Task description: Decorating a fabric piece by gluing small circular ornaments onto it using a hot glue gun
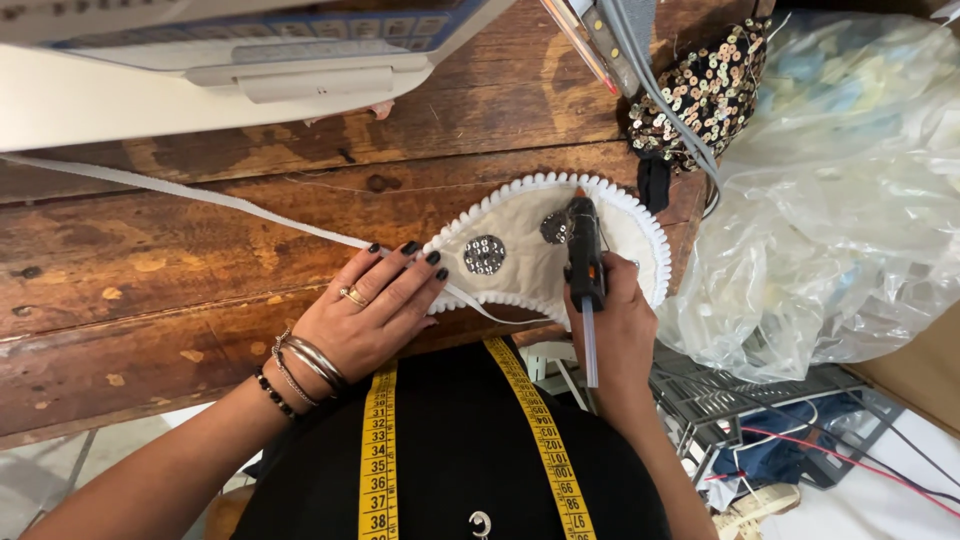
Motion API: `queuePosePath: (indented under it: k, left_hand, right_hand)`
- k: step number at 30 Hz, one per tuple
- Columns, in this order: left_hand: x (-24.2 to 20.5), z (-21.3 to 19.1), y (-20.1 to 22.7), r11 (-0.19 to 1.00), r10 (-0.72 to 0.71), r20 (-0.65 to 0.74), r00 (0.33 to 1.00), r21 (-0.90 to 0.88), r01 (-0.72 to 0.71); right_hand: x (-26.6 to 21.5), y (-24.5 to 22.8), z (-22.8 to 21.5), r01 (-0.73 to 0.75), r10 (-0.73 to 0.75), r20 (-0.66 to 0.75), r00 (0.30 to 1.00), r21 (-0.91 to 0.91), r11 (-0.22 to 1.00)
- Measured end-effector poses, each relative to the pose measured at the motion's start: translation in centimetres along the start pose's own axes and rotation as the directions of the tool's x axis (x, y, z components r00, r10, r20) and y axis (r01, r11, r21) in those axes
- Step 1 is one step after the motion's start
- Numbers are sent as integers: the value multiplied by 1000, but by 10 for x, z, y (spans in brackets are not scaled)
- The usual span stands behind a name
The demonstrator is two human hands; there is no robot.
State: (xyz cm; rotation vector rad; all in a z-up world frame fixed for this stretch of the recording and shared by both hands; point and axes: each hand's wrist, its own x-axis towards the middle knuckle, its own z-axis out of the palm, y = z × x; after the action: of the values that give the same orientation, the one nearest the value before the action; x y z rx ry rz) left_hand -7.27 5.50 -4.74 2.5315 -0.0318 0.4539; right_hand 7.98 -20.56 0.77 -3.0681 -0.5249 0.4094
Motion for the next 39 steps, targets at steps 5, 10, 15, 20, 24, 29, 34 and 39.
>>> queuePosePath:
  k: [5, 10, 15, 20, 24, 29, 34, 39]
  left_hand:
    - [1, 0, -1, 1000, 6, -5, 1000, -1, -6]
    - [0, 0, -1, 1000, 4, -5, 1000, -5, -4]
    - [-2, 2, 0, 1000, 5, -14, 1000, -4, -5]
    - [-2, 2, -1, 1000, 2, -23, 1000, 1, -2]
    - [-2, 2, 0, 1000, -1, -25, 1000, 4, 1]
    - [-3, 3, -1, 1000, 3, -37, 999, 0, -3]
    - [-4, 3, -1, 1000, -1, -35, 999, -4, 1]
    - [-5, 3, -1, 1000, 0, -33, 999, -9, 0]
  right_hand:
    - [5, -12, -5, 0, -2, 47, 999, 52, 999]
    - [6, -21, -12, -30, 16, 110, 994, 129, 991]
    - [7, -27, -16, -42, 12, 163, 987, 185, 982]
    - [5, -20, -9, 0, -23, 160, 987, 146, 989]
    - [7, -22, -13, 19, -37, 126, 991, 141, 990]
    - [4, -22, -9, 16, -35, 182, 983, 106, 994]
    - [10, -30, -15, -12, -9, 200, 980, 105, 994]
    - [9, -28, -15, -23, -4, 221, 975, 121, 992]
